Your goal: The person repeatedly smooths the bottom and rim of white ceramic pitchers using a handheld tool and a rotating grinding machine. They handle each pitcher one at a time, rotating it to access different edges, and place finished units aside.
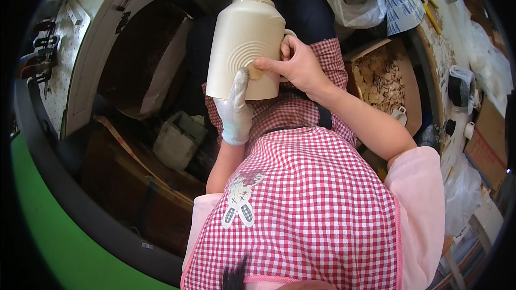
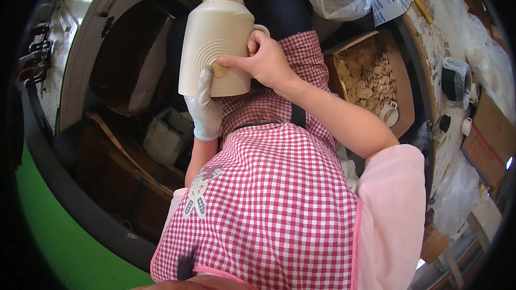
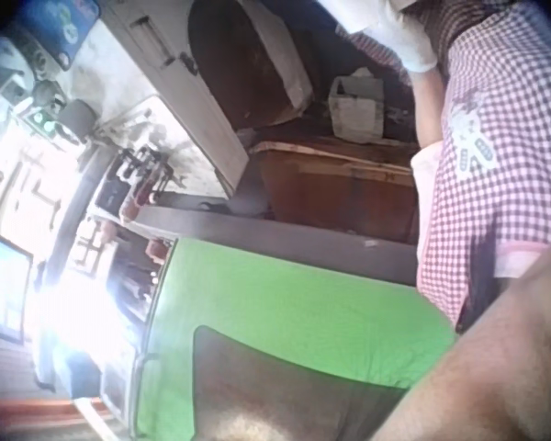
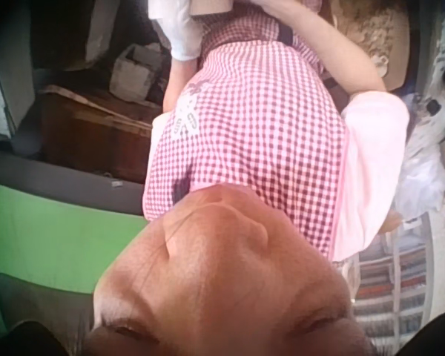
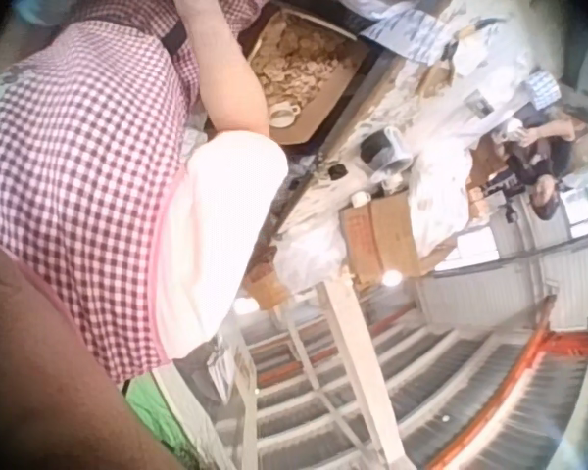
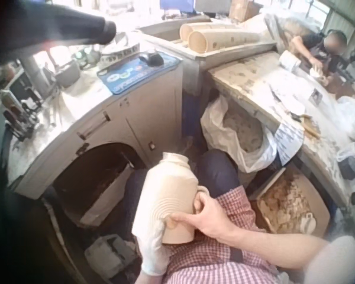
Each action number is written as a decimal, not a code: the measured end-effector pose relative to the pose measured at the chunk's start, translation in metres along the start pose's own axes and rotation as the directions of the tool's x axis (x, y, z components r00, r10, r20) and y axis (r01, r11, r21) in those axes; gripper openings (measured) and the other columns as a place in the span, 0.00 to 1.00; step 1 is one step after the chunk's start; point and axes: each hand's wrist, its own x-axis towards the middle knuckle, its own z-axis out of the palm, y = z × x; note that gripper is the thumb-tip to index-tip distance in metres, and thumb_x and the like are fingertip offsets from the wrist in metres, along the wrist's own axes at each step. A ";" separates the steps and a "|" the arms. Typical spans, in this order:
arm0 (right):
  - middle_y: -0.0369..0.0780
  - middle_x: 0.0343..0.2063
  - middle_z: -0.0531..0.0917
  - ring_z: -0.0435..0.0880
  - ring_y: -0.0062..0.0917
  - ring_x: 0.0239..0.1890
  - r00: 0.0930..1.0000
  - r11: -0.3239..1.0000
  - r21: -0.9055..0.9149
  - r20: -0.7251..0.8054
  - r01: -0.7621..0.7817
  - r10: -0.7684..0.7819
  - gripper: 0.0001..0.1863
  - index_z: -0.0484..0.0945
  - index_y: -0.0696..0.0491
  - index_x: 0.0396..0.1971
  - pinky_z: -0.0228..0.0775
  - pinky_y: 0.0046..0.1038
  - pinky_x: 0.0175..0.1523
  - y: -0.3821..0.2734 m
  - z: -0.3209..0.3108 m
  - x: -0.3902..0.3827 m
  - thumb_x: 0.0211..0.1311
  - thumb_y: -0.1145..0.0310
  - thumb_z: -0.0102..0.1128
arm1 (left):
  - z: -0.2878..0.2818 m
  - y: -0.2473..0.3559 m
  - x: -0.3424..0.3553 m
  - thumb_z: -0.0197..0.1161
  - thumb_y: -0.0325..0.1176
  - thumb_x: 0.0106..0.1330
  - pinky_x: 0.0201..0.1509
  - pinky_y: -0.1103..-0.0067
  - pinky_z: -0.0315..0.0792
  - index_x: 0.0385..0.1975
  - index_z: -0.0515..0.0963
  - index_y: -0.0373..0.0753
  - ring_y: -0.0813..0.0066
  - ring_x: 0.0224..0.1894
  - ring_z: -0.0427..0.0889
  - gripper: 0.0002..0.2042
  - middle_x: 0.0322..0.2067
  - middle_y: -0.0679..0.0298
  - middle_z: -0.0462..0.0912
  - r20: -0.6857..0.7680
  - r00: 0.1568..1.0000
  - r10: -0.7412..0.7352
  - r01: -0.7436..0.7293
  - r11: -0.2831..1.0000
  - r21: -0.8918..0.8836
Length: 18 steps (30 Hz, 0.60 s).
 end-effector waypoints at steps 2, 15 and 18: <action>0.33 0.29 0.75 0.76 0.14 0.29 0.997 0.990 0.139 0.077 0.010 -0.021 0.32 0.67 0.49 0.31 0.75 0.19 0.31 -0.004 -0.004 0.001 0.46 0.55 0.89 | 0.003 0.002 -0.001 0.63 0.33 0.76 0.60 0.76 0.75 0.62 0.73 0.30 0.71 0.53 0.82 0.19 0.54 0.57 0.82 -0.001 1.000 -0.008 0.008 0.999 -0.042; 0.40 0.27 0.85 0.83 0.24 0.27 0.961 0.938 -0.208 0.043 0.277 -0.275 0.19 0.80 0.57 0.35 0.77 0.29 0.35 -0.024 -0.055 0.015 0.66 0.55 0.72 | 0.030 -0.017 0.003 0.70 0.21 0.67 0.54 0.74 0.80 0.57 0.77 0.26 0.69 0.47 0.86 0.19 0.50 0.56 0.86 -0.058 0.962 0.268 -0.227 0.898 0.376; 0.34 0.27 0.86 0.85 0.20 0.30 0.664 0.566 -0.671 -0.145 0.479 -0.734 0.13 0.83 0.53 0.36 0.77 0.25 0.37 -0.067 -0.170 0.048 0.71 0.57 0.68 | 0.040 -0.026 0.010 0.71 0.19 0.65 0.53 0.74 0.81 0.55 0.78 0.24 0.70 0.46 0.86 0.19 0.48 0.55 0.86 -0.079 0.959 0.272 -0.193 0.832 0.520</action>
